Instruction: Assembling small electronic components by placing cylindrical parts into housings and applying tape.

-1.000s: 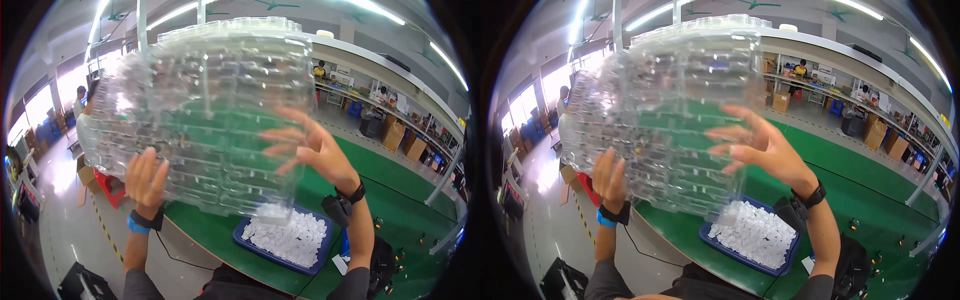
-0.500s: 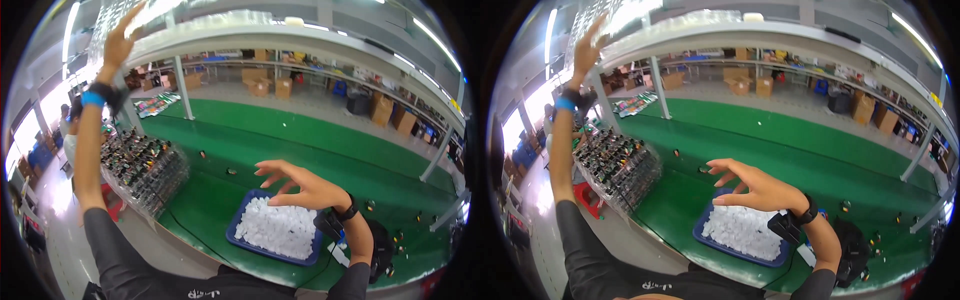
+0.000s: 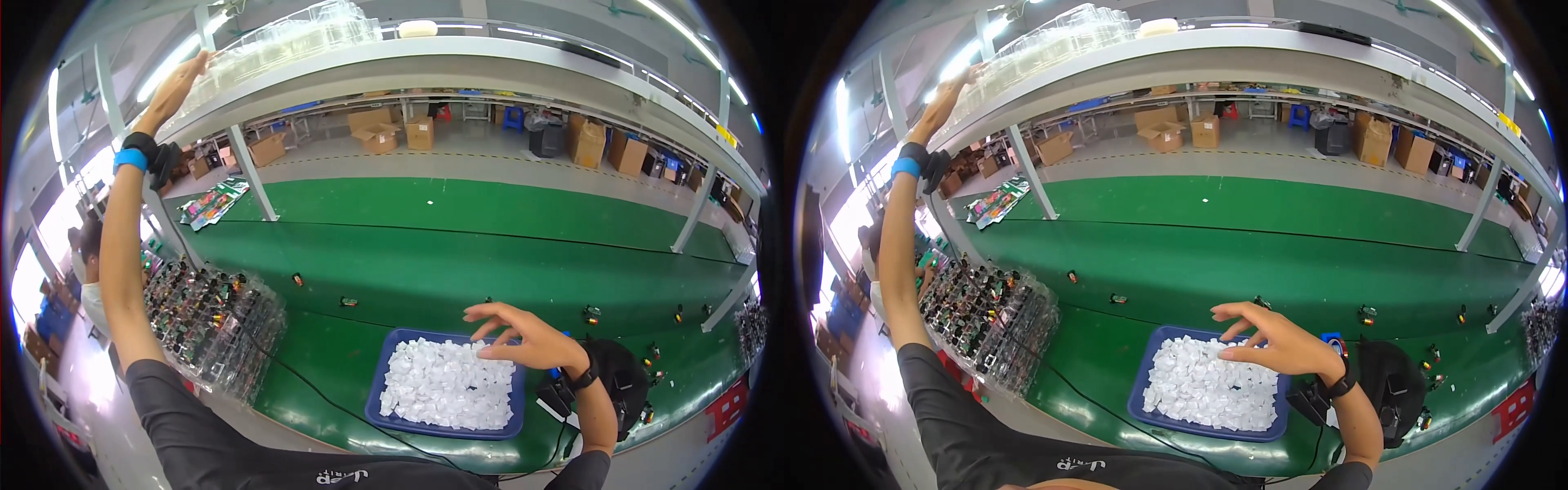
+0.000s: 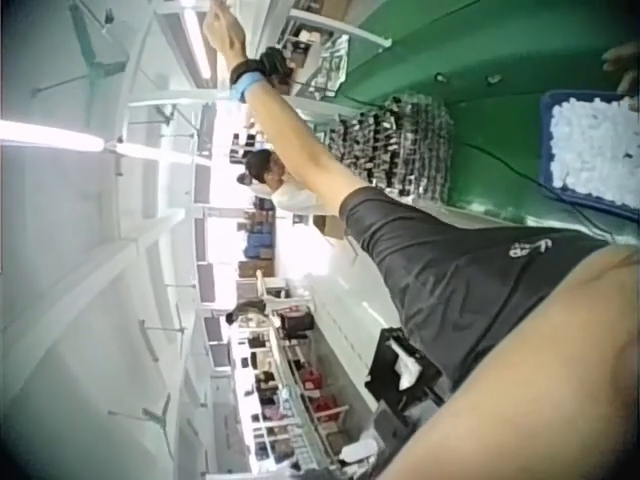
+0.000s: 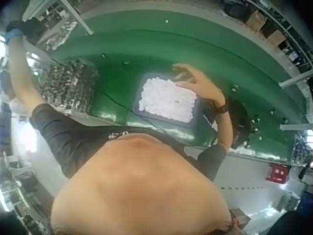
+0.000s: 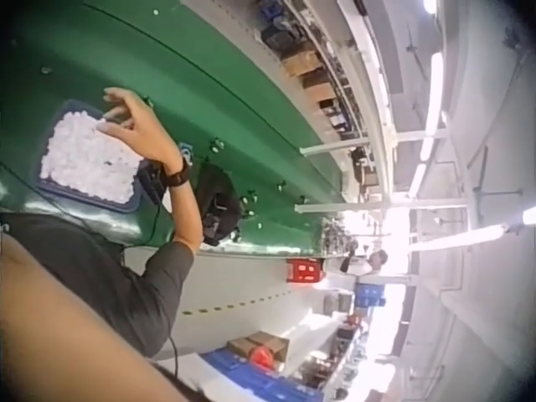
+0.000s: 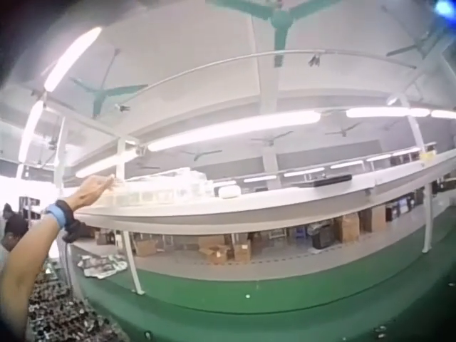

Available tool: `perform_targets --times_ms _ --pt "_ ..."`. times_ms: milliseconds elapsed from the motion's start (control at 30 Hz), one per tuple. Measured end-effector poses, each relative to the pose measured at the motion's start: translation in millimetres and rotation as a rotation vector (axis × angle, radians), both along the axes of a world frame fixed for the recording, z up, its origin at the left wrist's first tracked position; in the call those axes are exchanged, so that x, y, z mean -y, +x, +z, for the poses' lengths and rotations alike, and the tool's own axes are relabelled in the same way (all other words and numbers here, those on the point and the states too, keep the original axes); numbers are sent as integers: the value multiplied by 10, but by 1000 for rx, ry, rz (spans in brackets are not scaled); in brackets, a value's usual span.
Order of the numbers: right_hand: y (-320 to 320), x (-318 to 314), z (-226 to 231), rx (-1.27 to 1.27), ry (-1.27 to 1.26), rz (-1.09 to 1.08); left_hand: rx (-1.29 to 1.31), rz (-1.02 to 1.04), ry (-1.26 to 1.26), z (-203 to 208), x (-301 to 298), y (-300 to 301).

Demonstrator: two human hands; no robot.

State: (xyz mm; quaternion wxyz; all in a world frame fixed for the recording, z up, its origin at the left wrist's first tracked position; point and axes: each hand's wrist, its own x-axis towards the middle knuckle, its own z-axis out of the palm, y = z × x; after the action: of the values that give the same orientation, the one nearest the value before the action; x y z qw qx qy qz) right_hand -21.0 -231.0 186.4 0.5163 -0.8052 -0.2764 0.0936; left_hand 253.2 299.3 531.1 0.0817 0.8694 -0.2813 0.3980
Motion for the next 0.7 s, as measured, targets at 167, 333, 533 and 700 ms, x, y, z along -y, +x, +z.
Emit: perform_targets --times_ms 167,333,533,700 --pt "82 -132 -82 -35 15 27 -84 -27 -182 -18 -196 180" --pt "253 -129 -276 -69 39 41 28 -148 -202 -36 -433 448" --pt "374 -136 -361 -107 51 54 169 -104 -249 -212 -226 234" --pt "416 -171 -441 -131 86 73 249 -15 -134 -236 -149 122"
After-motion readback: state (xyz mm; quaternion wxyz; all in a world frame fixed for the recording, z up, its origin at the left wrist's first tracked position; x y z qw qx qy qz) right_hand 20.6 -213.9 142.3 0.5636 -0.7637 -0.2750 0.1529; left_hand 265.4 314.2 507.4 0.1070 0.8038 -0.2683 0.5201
